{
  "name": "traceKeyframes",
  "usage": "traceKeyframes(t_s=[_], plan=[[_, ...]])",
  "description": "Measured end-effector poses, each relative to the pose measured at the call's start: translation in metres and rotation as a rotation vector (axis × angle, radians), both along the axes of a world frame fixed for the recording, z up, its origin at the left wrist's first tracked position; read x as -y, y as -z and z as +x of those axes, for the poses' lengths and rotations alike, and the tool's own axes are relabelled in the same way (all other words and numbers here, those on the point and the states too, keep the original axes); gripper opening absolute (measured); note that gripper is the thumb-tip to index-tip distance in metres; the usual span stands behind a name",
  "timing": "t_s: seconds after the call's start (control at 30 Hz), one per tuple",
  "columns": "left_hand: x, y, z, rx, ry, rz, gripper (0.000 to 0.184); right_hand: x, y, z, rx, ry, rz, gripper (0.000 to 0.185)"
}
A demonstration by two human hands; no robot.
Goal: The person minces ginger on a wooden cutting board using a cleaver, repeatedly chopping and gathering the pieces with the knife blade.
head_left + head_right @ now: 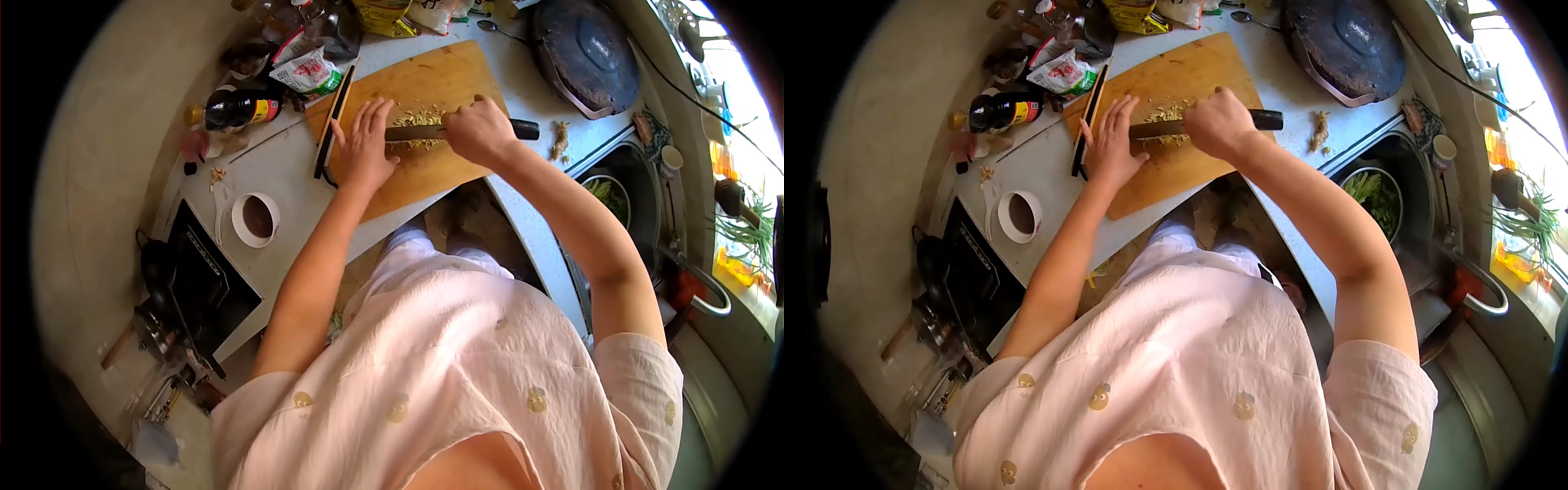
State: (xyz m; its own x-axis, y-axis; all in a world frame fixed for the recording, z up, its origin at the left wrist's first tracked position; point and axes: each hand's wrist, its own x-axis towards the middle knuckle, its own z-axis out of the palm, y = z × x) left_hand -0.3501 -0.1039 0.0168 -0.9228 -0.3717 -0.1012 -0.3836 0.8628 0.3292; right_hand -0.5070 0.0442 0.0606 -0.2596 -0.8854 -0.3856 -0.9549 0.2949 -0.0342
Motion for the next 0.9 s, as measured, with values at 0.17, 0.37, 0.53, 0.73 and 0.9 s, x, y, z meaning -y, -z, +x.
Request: traceKeyframes(t_s=[0.17, 0.37, 0.53, 0.73, 0.9], plan=[[-0.035, 0.007, 0.012, -0.016, 0.117, -0.092, 0.098, -0.056, 0.056, 0.020, 0.011, 0.123, -0.283, 0.022], [-0.021, -0.002, -0.001, -0.009, -0.008, -0.024, 0.099, -0.029, 0.026, -0.003, -0.002, 0.044, -0.168, 0.028], [-0.009, 0.006, -0.030, -0.033, -0.062, -0.017, 0.096, -0.002, 0.007, -0.034, -0.086, 0.003, -0.037, 0.021], [-0.034, 0.006, -0.049, -0.032, -0.035, -0.163, 0.093, -0.022, 0.059, -0.072, -0.022, -0.031, -0.366, 0.032], [-0.010, 0.012, -0.046, -0.001, -0.078, -0.096, 0.094, 0.003, 0.038, -0.071, -0.042, -0.062, -0.235, 0.032]])
